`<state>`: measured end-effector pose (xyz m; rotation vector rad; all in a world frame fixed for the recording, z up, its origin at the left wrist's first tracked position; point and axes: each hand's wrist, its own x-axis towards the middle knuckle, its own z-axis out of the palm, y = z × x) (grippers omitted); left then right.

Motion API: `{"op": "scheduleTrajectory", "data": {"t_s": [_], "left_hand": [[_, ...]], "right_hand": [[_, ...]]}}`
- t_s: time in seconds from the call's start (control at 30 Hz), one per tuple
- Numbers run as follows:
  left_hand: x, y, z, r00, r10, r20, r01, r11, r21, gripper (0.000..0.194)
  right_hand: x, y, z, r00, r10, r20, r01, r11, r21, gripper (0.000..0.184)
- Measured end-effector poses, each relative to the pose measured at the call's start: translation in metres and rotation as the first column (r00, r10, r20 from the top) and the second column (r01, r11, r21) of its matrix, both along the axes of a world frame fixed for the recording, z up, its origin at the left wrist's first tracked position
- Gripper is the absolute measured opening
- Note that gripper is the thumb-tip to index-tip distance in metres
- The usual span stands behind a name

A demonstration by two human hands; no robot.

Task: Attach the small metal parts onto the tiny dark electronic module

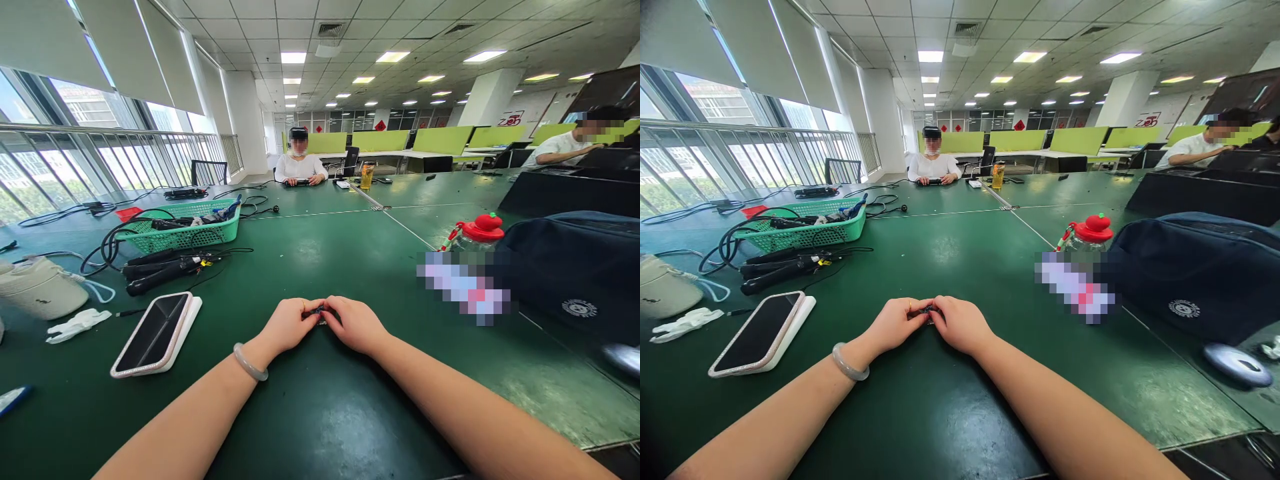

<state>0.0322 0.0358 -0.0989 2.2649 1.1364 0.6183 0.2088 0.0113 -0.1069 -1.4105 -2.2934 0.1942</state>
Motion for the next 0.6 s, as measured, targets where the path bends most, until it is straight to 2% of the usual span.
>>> {"op": "scheduleTrajectory", "data": {"t_s": [0.27,0.5,0.6], "left_hand": [[0.0015,-0.0017,0.0008,0.988,0.052,0.145,-0.038,0.994,-0.103,0.038],[0.0029,-0.0021,-0.0027,0.953,0.029,0.303,0.036,0.978,-0.208,0.040],[0.0030,-0.0023,-0.0026,0.950,0.028,0.312,0.041,0.976,-0.213,0.039]], "right_hand": [[-0.0002,0.0000,-0.0013,1.000,0.005,-0.029,-0.005,1.000,-0.009,0.015],[-0.0021,0.0004,0.0014,0.987,-0.010,-0.163,0.000,0.998,-0.066,0.017],[-0.0019,0.0016,0.0004,0.975,-0.008,-0.222,-0.013,0.996,-0.091,0.019]]}}
